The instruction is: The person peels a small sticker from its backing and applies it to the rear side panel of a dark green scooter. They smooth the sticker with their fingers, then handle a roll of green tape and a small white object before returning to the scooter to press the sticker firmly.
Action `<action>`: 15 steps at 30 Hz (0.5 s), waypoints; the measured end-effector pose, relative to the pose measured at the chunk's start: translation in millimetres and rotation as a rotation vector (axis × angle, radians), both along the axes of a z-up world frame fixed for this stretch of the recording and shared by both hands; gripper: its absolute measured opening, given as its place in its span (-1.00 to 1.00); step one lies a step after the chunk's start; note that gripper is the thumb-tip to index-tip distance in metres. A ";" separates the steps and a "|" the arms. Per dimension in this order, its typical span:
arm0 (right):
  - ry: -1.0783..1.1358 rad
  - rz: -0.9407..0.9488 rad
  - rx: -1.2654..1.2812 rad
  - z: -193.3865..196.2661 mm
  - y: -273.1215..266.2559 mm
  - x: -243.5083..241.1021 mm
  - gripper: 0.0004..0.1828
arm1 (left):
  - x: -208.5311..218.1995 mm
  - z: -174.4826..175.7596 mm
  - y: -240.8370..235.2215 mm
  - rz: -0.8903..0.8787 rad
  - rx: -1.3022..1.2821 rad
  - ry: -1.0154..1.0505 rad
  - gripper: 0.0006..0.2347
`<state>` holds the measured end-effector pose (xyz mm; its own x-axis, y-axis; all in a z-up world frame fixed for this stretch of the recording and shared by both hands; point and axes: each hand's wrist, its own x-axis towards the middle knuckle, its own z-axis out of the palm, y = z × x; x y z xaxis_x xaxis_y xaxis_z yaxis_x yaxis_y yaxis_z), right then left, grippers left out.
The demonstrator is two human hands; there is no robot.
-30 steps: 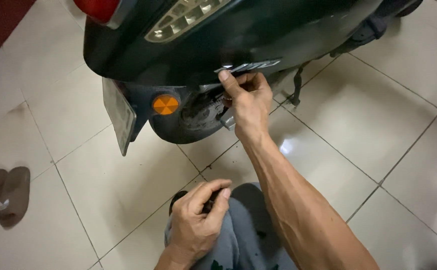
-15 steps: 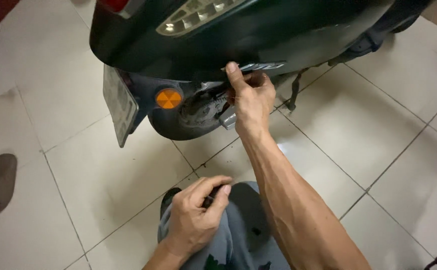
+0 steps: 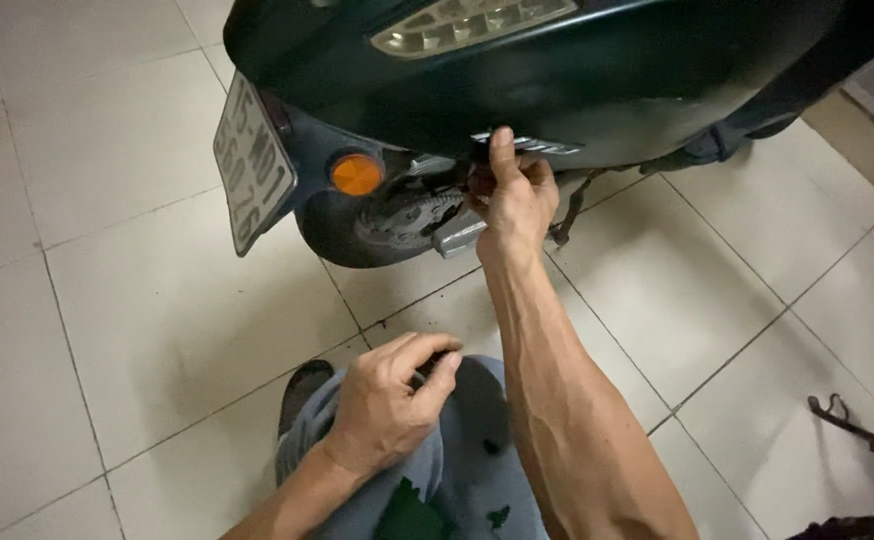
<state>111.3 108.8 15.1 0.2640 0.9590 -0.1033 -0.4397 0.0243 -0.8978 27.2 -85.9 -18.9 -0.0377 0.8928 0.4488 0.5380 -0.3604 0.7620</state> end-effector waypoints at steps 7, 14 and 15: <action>-0.223 0.099 0.151 -4.2 -17.7 0.5 -0.37 | 1.6 -3.6 -0.6 0.026 0.034 0.012 -0.86; -0.180 0.022 0.081 -0.7 -7.8 1.7 -0.59 | 3.3 -6.9 -2.4 0.020 -0.008 -0.017 -0.84; -0.240 0.091 0.114 -1.9 -11.2 6.9 -0.60 | 3.6 -5.1 -4.3 0.003 0.028 -0.007 -0.84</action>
<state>118.2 97.6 13.3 0.1801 0.9817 0.0613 -0.2201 0.1010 -0.9702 30.8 -90.2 -24.0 -0.0438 0.8798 0.4733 0.5335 -0.3800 0.7557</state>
